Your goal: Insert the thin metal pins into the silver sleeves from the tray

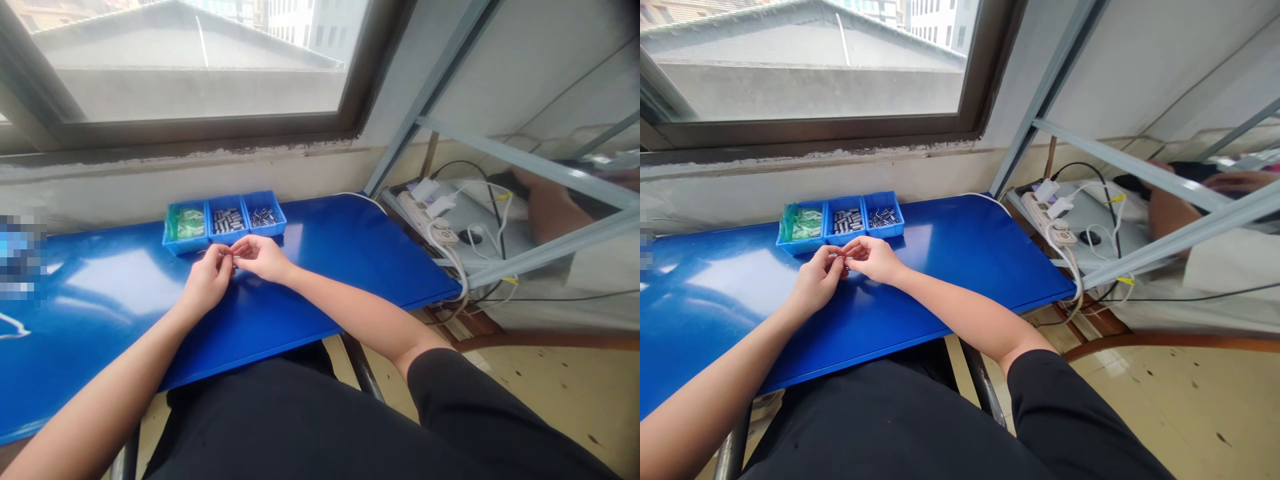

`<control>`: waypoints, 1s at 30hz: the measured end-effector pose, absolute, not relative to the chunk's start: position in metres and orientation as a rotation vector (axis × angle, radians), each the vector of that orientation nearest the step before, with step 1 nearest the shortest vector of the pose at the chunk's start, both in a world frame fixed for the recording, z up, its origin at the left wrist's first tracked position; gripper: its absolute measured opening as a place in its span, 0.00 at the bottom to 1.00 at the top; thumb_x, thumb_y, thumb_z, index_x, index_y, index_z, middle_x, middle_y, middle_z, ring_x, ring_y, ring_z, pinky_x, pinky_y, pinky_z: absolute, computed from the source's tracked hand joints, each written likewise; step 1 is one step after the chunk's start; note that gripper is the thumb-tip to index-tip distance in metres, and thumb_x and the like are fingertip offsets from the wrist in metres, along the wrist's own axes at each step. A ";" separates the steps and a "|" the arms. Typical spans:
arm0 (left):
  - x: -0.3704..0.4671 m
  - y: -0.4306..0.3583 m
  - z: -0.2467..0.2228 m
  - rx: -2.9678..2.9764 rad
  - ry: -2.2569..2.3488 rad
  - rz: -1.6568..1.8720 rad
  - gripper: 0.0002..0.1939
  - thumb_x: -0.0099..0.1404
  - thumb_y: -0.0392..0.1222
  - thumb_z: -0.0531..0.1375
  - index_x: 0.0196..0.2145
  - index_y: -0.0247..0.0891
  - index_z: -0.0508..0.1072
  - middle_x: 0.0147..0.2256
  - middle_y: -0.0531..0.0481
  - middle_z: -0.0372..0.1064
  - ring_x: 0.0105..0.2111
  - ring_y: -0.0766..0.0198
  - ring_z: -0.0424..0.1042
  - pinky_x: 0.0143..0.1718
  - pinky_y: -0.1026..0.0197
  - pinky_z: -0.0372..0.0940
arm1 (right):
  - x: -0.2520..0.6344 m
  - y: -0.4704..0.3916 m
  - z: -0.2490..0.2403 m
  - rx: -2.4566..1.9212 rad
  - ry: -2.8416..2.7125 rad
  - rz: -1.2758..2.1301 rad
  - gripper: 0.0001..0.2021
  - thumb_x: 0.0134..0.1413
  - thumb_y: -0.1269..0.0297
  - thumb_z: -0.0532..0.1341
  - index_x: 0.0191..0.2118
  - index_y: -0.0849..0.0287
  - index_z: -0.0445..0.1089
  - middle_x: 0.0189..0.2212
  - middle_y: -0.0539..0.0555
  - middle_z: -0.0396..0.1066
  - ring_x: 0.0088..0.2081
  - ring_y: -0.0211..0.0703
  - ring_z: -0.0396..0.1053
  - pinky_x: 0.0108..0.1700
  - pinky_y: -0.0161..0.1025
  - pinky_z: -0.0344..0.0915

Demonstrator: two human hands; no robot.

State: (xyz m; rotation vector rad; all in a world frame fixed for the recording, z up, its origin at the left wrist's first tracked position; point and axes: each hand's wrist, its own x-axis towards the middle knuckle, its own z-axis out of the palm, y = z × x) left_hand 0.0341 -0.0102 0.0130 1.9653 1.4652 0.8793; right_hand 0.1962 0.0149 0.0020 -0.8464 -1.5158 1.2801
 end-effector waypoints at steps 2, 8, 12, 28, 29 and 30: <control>0.034 -0.011 0.014 1.970 1.470 0.883 0.12 0.66 0.49 0.50 0.42 0.40 0.65 0.29 0.50 0.73 0.30 0.60 0.74 0.35 0.59 0.66 | 0.196 0.015 0.002 -0.845 -1.509 1.294 0.12 0.42 0.70 0.68 0.36 0.61 0.70 0.31 0.52 0.74 0.35 0.38 0.73 0.43 0.39 0.72; 0.035 -0.011 0.015 1.996 1.499 0.863 0.12 0.65 0.48 0.50 0.42 0.40 0.65 0.27 0.52 0.72 0.27 0.61 0.72 0.32 0.60 0.64 | 0.196 0.016 0.001 -0.819 -1.490 1.310 0.13 0.40 0.70 0.68 0.35 0.61 0.69 0.31 0.52 0.73 0.35 0.39 0.73 0.43 0.40 0.72; 0.035 -0.011 0.016 2.001 1.511 0.863 0.12 0.64 0.47 0.51 0.42 0.40 0.65 0.26 0.52 0.71 0.27 0.61 0.71 0.32 0.61 0.63 | 0.196 0.015 0.001 -0.826 -1.504 1.294 0.14 0.39 0.70 0.68 0.36 0.61 0.70 0.32 0.52 0.73 0.36 0.39 0.72 0.44 0.40 0.71; 0.037 -0.011 0.018 1.554 1.114 1.071 0.05 0.56 0.42 0.55 0.30 0.38 0.63 0.20 0.56 0.63 0.20 0.66 0.65 0.25 0.63 0.62 | 0.193 0.011 0.007 -0.600 -1.511 1.622 0.19 0.41 0.66 0.69 0.41 0.59 0.67 0.34 0.51 0.74 0.34 0.39 0.73 0.42 0.40 0.72; 0.038 -0.011 0.018 1.507 1.053 1.054 0.05 0.56 0.41 0.56 0.30 0.38 0.63 0.20 0.56 0.63 0.19 0.67 0.64 0.24 0.63 0.62 | 0.193 0.009 0.008 -0.559 -1.516 1.675 0.17 0.41 0.66 0.69 0.38 0.60 0.66 0.32 0.50 0.73 0.32 0.38 0.73 0.40 0.39 0.72; 0.038 -0.012 0.018 1.478 1.012 1.037 0.05 0.55 0.41 0.56 0.30 0.38 0.64 0.21 0.56 0.63 0.19 0.67 0.64 0.24 0.63 0.62 | 0.193 0.008 0.009 -0.539 -1.525 1.709 0.15 0.41 0.66 0.69 0.35 0.59 0.65 0.29 0.48 0.72 0.30 0.37 0.72 0.39 0.38 0.71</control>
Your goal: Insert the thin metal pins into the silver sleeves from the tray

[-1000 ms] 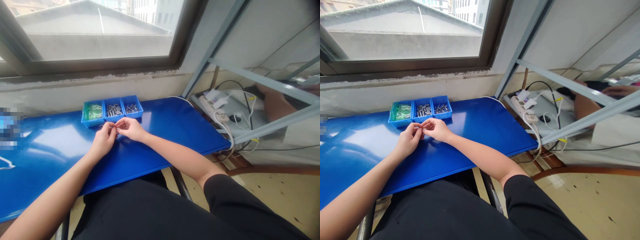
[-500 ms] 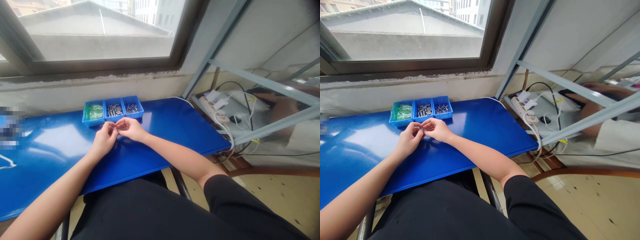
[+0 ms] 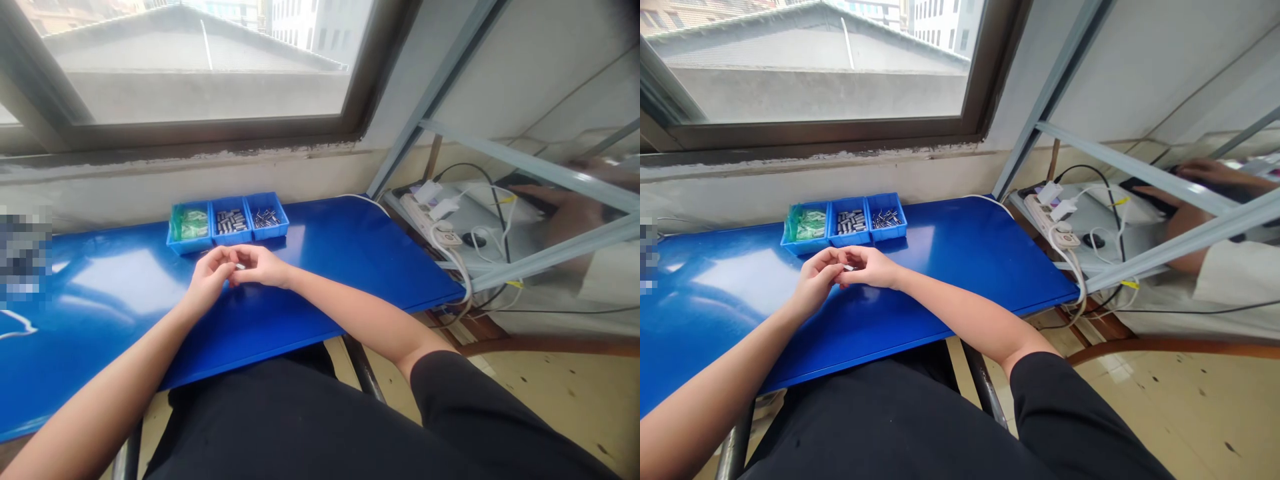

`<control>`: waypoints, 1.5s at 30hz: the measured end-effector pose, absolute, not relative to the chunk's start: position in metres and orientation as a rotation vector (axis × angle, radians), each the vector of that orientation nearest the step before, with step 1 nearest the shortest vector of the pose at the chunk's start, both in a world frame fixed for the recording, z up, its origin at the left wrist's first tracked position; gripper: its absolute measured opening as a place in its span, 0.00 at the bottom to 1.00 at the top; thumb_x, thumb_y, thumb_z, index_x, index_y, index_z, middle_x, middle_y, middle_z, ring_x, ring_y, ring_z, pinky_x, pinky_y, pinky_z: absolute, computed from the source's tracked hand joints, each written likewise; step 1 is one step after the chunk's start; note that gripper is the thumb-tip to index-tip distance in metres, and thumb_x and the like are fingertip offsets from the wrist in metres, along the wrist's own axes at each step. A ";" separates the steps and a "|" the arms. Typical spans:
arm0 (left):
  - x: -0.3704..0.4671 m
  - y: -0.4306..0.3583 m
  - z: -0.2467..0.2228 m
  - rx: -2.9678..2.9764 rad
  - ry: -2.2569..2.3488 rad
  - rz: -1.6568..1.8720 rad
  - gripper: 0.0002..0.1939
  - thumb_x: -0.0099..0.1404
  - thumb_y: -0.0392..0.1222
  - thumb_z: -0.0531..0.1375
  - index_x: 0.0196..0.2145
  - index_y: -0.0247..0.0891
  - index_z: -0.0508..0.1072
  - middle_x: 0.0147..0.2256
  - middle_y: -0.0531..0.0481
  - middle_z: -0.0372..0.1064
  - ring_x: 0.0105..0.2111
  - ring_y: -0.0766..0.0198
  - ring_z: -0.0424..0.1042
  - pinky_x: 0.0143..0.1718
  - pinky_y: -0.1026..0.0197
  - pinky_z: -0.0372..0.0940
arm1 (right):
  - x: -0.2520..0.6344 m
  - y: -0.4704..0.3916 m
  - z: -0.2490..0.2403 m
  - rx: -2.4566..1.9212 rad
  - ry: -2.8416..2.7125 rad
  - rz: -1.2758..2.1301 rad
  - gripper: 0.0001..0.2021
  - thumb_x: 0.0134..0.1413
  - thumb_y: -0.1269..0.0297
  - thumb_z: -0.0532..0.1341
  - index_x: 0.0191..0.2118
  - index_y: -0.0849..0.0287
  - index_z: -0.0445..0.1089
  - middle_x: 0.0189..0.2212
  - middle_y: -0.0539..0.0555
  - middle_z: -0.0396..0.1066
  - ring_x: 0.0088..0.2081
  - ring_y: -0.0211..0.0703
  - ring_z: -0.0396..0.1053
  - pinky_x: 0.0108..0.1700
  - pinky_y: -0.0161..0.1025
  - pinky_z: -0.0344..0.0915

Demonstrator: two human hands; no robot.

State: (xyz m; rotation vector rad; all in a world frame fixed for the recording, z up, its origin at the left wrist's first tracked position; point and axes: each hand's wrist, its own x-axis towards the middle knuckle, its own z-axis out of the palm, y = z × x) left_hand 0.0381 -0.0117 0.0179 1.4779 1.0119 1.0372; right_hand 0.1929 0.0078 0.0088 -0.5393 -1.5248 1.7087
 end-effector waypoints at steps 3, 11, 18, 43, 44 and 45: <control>0.039 -0.013 0.016 1.448 0.964 1.009 0.05 0.54 0.40 0.57 0.29 0.37 0.65 0.21 0.56 0.63 0.20 0.68 0.65 0.24 0.64 0.61 | 0.194 0.005 0.011 -0.560 -1.552 1.736 0.14 0.40 0.67 0.69 0.28 0.59 0.60 0.25 0.46 0.69 0.28 0.35 0.70 0.36 0.36 0.69; 0.044 -0.015 0.015 1.392 0.894 1.092 0.03 0.53 0.37 0.56 0.27 0.37 0.63 0.24 0.56 0.63 0.19 0.70 0.64 0.22 0.65 0.61 | 0.194 0.004 0.015 -0.659 -1.576 1.665 0.20 0.34 0.65 0.73 0.34 0.59 0.64 0.29 0.47 0.69 0.28 0.36 0.71 0.36 0.36 0.68; 0.042 -0.009 0.016 1.495 1.066 1.204 0.04 0.55 0.37 0.57 0.29 0.37 0.64 0.20 0.57 0.63 0.18 0.70 0.65 0.21 0.67 0.60 | 0.194 0.013 0.004 -0.837 -1.563 1.332 0.20 0.38 0.63 0.70 0.40 0.61 0.70 0.26 0.47 0.68 0.28 0.34 0.66 0.34 0.35 0.67; 0.039 -0.011 0.005 1.847 1.171 1.146 0.15 0.64 0.43 0.56 0.48 0.39 0.63 0.30 0.52 0.71 0.26 0.66 0.72 0.32 0.61 0.68 | 0.196 0.018 0.003 -0.784 -1.128 1.565 0.15 0.41 0.65 0.69 0.38 0.59 0.71 0.26 0.48 0.72 0.28 0.35 0.69 0.30 0.33 0.67; 0.040 -0.011 0.004 1.848 1.169 1.143 0.18 0.64 0.44 0.56 0.51 0.40 0.62 0.30 0.53 0.71 0.25 0.66 0.72 0.31 0.61 0.67 | 0.196 0.018 0.004 -0.775 -1.131 1.577 0.15 0.41 0.65 0.69 0.38 0.59 0.71 0.26 0.48 0.72 0.28 0.35 0.69 0.30 0.34 0.67; 0.041 -0.011 0.004 1.852 1.175 1.135 0.21 0.64 0.44 0.57 0.54 0.40 0.60 0.29 0.53 0.72 0.25 0.66 0.71 0.31 0.62 0.67 | 0.196 0.017 0.004 -0.769 -1.140 1.583 0.15 0.41 0.65 0.69 0.38 0.59 0.71 0.26 0.48 0.72 0.28 0.35 0.69 0.31 0.34 0.67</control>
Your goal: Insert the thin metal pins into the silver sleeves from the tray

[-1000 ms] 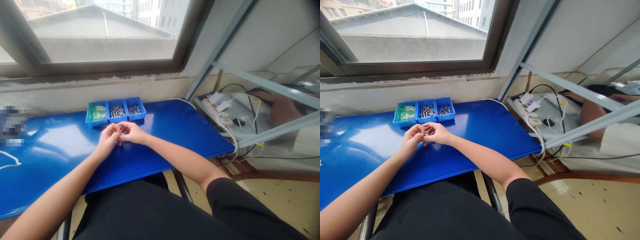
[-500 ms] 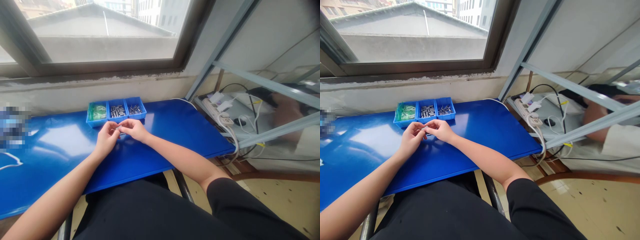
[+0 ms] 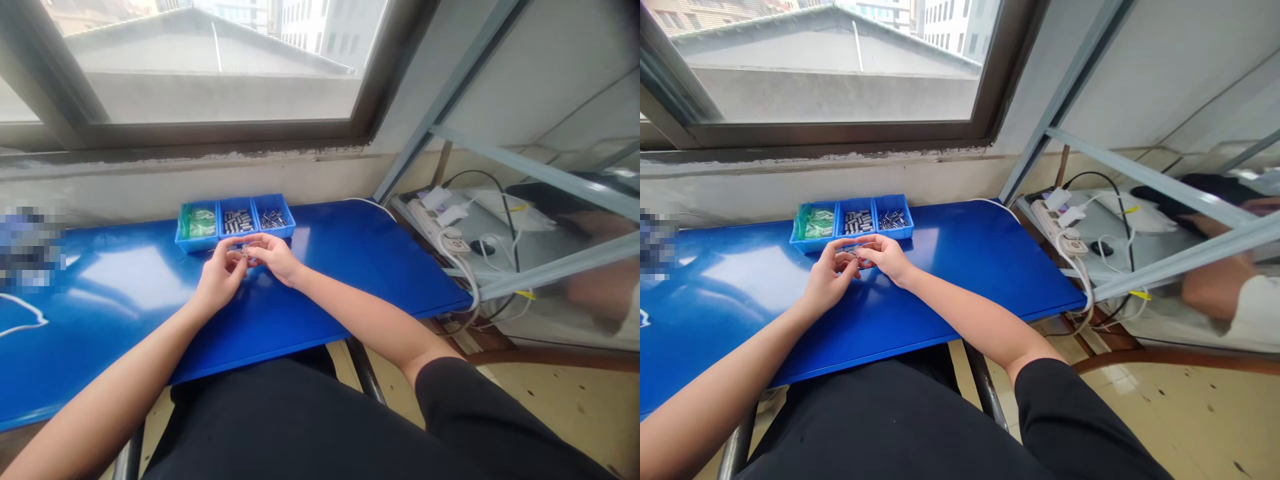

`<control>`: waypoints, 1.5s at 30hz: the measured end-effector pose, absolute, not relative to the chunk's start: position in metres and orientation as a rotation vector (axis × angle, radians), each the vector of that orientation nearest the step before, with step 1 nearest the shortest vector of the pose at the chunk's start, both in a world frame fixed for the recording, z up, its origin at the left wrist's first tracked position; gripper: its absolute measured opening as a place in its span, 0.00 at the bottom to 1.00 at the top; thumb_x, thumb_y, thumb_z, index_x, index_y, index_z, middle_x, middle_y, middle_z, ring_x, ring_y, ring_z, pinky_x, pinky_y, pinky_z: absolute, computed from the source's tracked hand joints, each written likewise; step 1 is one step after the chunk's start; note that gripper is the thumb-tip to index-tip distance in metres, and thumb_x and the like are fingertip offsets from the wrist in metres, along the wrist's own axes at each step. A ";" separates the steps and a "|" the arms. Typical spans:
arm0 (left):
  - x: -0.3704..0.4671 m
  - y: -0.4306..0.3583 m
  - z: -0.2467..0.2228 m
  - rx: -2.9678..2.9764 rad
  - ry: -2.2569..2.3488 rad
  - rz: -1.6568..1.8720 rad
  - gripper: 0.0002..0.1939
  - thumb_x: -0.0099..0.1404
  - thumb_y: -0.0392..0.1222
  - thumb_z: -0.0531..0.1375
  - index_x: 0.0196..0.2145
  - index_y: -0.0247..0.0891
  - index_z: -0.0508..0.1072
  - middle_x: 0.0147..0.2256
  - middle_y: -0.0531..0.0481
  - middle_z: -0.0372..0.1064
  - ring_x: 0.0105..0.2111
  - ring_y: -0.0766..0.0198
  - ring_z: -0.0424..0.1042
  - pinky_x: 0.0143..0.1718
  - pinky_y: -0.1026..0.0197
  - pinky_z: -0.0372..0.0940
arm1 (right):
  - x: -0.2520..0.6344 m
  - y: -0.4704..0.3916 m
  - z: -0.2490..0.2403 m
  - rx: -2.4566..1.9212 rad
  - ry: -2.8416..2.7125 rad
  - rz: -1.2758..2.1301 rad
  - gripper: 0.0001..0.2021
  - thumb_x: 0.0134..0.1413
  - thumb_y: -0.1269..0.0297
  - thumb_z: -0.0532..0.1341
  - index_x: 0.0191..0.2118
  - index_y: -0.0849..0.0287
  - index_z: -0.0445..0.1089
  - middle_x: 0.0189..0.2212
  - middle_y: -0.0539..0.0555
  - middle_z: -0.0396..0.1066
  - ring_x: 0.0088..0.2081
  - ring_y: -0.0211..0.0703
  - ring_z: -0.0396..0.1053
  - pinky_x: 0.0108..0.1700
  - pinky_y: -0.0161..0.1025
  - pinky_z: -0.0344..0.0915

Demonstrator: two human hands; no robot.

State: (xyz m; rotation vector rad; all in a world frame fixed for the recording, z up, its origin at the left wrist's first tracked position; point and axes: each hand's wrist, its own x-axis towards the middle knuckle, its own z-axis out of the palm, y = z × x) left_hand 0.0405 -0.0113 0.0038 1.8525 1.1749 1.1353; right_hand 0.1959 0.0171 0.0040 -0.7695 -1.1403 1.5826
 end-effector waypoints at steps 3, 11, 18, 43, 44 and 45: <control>0.041 -0.012 0.004 1.894 1.219 1.104 0.22 0.63 0.46 0.58 0.54 0.40 0.62 0.28 0.53 0.72 0.24 0.66 0.71 0.30 0.63 0.66 | 0.195 0.016 0.004 -0.775 -1.179 1.565 0.15 0.41 0.65 0.69 0.38 0.59 0.71 0.27 0.49 0.73 0.29 0.36 0.70 0.30 0.34 0.67; 0.039 -0.010 0.007 1.946 1.343 1.147 0.14 0.64 0.49 0.57 0.43 0.39 0.68 0.25 0.54 0.71 0.24 0.67 0.70 0.29 0.64 0.64 | 0.193 0.018 0.000 -0.817 -1.137 1.500 0.18 0.40 0.63 0.70 0.40 0.59 0.71 0.28 0.50 0.74 0.29 0.36 0.70 0.29 0.33 0.66; 0.037 -0.010 0.008 1.982 1.464 1.112 0.15 0.66 0.52 0.54 0.37 0.38 0.70 0.22 0.54 0.68 0.22 0.66 0.67 0.27 0.64 0.61 | 0.194 0.018 0.002 -0.855 -1.180 1.460 0.17 0.40 0.56 0.70 0.36 0.59 0.72 0.26 0.49 0.73 0.26 0.34 0.67 0.28 0.33 0.65; 0.038 -0.007 0.005 1.946 1.458 1.081 0.17 0.67 0.55 0.50 0.37 0.39 0.70 0.22 0.53 0.68 0.23 0.64 0.69 0.28 0.63 0.62 | 0.193 0.022 -0.003 -0.872 -1.238 1.420 0.19 0.39 0.53 0.70 0.35 0.60 0.72 0.28 0.51 0.73 0.28 0.35 0.68 0.29 0.34 0.65; 0.038 -0.007 0.005 1.945 1.456 1.081 0.17 0.67 0.55 0.51 0.38 0.39 0.70 0.23 0.53 0.69 0.23 0.64 0.69 0.28 0.63 0.62 | 0.193 0.022 -0.003 -0.876 -1.231 1.424 0.19 0.38 0.53 0.70 0.34 0.60 0.72 0.28 0.51 0.73 0.28 0.35 0.68 0.29 0.34 0.65; 0.038 -0.006 0.005 1.945 1.450 1.083 0.17 0.66 0.54 0.52 0.40 0.39 0.69 0.23 0.54 0.69 0.23 0.64 0.69 0.29 0.63 0.62 | 0.193 0.022 -0.003 -0.881 -1.223 1.428 0.19 0.38 0.53 0.70 0.34 0.60 0.72 0.28 0.50 0.73 0.28 0.35 0.68 0.29 0.34 0.65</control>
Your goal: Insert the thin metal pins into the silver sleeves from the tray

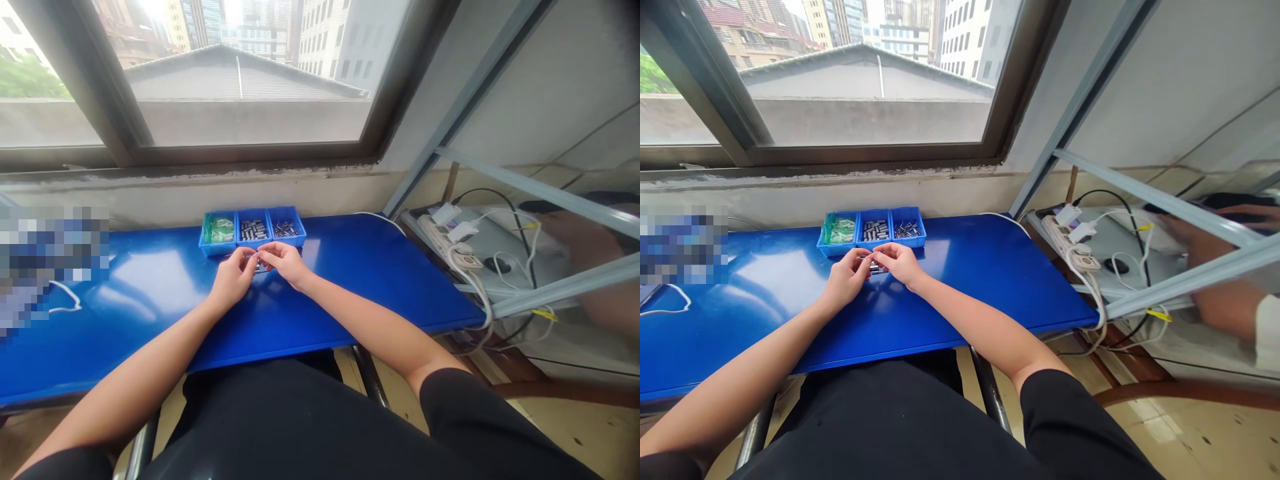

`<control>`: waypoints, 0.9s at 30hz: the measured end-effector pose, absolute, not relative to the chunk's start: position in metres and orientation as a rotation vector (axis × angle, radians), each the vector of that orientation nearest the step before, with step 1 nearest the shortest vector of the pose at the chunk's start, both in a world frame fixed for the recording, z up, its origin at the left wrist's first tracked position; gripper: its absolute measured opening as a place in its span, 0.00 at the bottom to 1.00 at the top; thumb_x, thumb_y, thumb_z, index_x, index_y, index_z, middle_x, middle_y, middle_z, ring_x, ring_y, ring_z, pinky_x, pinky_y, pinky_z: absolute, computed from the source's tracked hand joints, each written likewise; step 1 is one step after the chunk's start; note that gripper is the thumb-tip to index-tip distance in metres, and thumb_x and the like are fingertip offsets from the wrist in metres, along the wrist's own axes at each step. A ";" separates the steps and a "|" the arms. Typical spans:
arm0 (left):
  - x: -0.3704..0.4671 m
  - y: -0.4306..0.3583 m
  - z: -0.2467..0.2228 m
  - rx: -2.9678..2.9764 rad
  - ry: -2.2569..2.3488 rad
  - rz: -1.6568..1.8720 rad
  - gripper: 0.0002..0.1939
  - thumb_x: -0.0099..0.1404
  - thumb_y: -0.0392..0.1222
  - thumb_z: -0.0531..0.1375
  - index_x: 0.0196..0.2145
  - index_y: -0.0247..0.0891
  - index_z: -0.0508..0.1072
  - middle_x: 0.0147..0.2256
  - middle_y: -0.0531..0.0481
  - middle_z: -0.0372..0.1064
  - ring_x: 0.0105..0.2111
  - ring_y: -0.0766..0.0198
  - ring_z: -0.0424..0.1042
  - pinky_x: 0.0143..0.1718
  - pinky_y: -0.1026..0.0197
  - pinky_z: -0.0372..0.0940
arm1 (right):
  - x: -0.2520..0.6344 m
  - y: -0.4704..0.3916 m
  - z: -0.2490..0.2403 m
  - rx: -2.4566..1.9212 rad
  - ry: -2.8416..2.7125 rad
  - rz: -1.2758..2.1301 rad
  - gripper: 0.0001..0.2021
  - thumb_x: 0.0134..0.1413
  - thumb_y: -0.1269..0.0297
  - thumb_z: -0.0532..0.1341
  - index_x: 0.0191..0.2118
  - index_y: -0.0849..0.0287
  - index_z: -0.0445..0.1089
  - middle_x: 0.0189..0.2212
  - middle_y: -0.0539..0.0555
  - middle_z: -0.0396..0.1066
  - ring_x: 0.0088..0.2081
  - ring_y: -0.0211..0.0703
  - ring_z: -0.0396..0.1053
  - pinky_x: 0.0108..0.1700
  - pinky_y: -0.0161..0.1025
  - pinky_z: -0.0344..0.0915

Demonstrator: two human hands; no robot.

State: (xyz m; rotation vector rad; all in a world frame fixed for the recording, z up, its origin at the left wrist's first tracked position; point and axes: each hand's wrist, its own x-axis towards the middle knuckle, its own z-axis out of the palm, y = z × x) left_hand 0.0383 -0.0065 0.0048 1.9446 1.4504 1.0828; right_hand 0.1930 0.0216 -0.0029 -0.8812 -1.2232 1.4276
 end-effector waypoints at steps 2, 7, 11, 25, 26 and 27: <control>0.039 -0.007 0.005 1.947 1.433 1.086 0.16 0.65 0.53 0.53 0.44 0.40 0.68 0.23 0.54 0.69 0.23 0.64 0.69 0.28 0.63 0.63 | 0.193 0.022 -0.003 -0.888 -1.207 1.434 0.19 0.37 0.53 0.70 0.34 0.60 0.72 0.27 0.50 0.73 0.27 0.35 0.67 0.29 0.34 0.64; 0.040 -0.007 0.004 1.951 1.404 1.107 0.15 0.66 0.52 0.53 0.43 0.39 0.68 0.22 0.55 0.68 0.22 0.66 0.68 0.27 0.64 0.62 | 0.194 0.022 -0.005 -0.898 -1.205 1.441 0.19 0.37 0.52 0.70 0.34 0.61 0.72 0.26 0.49 0.72 0.25 0.33 0.66 0.29 0.34 0.64; 0.040 -0.006 0.003 1.981 1.432 1.093 0.16 0.67 0.53 0.51 0.36 0.39 0.70 0.21 0.54 0.68 0.21 0.66 0.67 0.26 0.64 0.60 | 0.195 0.021 -0.004 -0.899 -1.226 1.441 0.19 0.37 0.53 0.70 0.34 0.61 0.72 0.25 0.49 0.72 0.26 0.34 0.67 0.28 0.34 0.63; 0.041 -0.008 0.003 1.961 1.386 1.073 0.15 0.66 0.52 0.53 0.43 0.39 0.68 0.22 0.54 0.69 0.21 0.65 0.69 0.27 0.63 0.62 | 0.194 0.020 -0.003 -0.901 -1.163 1.469 0.19 0.37 0.52 0.70 0.33 0.61 0.71 0.26 0.50 0.73 0.27 0.34 0.67 0.29 0.34 0.64; 0.041 -0.007 0.003 1.956 1.385 1.074 0.15 0.67 0.52 0.52 0.42 0.39 0.68 0.22 0.54 0.68 0.21 0.65 0.68 0.27 0.64 0.62 | 0.194 0.020 -0.003 -0.901 -1.170 1.468 0.19 0.37 0.52 0.70 0.33 0.61 0.72 0.26 0.50 0.73 0.26 0.34 0.67 0.29 0.34 0.64; 0.041 -0.007 0.003 1.955 1.388 1.075 0.15 0.67 0.52 0.51 0.41 0.39 0.69 0.21 0.54 0.68 0.21 0.65 0.68 0.26 0.64 0.61 | 0.194 0.020 -0.003 -0.900 -1.179 1.466 0.19 0.37 0.53 0.70 0.33 0.61 0.72 0.26 0.50 0.73 0.26 0.34 0.67 0.29 0.34 0.64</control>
